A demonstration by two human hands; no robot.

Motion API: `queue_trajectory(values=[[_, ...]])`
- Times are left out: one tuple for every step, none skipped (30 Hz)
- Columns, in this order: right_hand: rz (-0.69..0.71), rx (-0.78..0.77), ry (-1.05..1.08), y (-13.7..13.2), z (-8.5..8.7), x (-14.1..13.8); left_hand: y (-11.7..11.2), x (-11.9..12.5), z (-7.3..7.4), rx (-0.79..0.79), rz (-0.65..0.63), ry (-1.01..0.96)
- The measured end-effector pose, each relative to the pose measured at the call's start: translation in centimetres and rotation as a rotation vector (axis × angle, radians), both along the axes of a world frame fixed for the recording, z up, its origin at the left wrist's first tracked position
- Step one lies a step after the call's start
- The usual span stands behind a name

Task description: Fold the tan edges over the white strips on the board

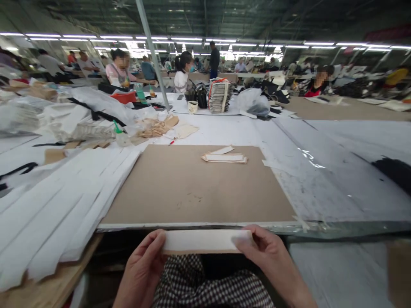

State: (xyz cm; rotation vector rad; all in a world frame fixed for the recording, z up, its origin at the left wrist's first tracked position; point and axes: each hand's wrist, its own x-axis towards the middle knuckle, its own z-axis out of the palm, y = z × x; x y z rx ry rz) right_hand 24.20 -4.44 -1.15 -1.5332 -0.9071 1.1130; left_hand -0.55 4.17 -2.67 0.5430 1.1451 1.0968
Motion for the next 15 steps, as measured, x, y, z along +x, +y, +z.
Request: queue_trajectory(values=[[-0.097, 0.033, 0.075, -0.1, 0.0, -0.5, -0.1, -0.2, -0.2, -0.022, 0.005, 0.006], [-0.175, 0.057, 0.134, -0.2, -0.1, -1.0, -0.2, -0.4, -0.4, -0.041, 0.007, 0.012], [-0.231, 0.072, 0.174, -0.3, -0.1, -1.6, -0.2, -0.7, -0.6, -0.056, 0.007, 0.02], [-0.264, 0.08, 0.195, -0.4, -0.1, -2.1, -0.3, -0.9, -0.7, -0.064, 0.005, 0.029], [-0.285, 0.085, 0.205, -0.5, -0.1, -2.5, -0.4, -1.2, -0.8, -0.063, 0.005, 0.042], [-0.297, 0.088, 0.207, -0.6, -0.2, -2.8, -0.5, -1.5, -0.8, -0.053, 0.008, 0.059], [-0.303, 0.089, 0.207, -0.8, -0.2, -3.0, -0.6, -1.7, -0.8, -0.038, 0.012, 0.085], [-0.306, 0.093, 0.208, -0.9, -0.2, -3.1, -0.6, -2.0, -0.8, -0.024, 0.011, 0.122], [-0.304, 0.098, 0.211, -1.0, -0.2, -3.1, -0.7, -2.1, -0.6, -0.008, 0.007, 0.172], [-0.297, 0.104, 0.217, -1.1, -0.2, -3.1, -0.7, -2.2, -0.4, 0.013, 0.004, 0.232], [-0.283, 0.11, 0.225, -1.1, -0.2, -3.1, -0.8, -2.2, -0.1, 0.048, 0.008, 0.295], [-0.266, 0.113, 0.23, -1.1, -0.2, -3.1, -0.9, -2.1, 0.3, 0.103, 0.021, 0.357], [-0.246, 0.114, 0.232, -1.2, -0.2, -3.1, -1.1, -1.8, 0.9, 0.184, 0.041, 0.415], [-0.225, 0.113, 0.23, -1.2, -0.2, -3.2, -1.4, -1.4, 1.6, 0.282, 0.057, 0.466], [-0.201, 0.11, 0.224, -1.1, -0.1, -3.3, -1.7, -0.8, 2.3, 0.386, 0.051, 0.51]])
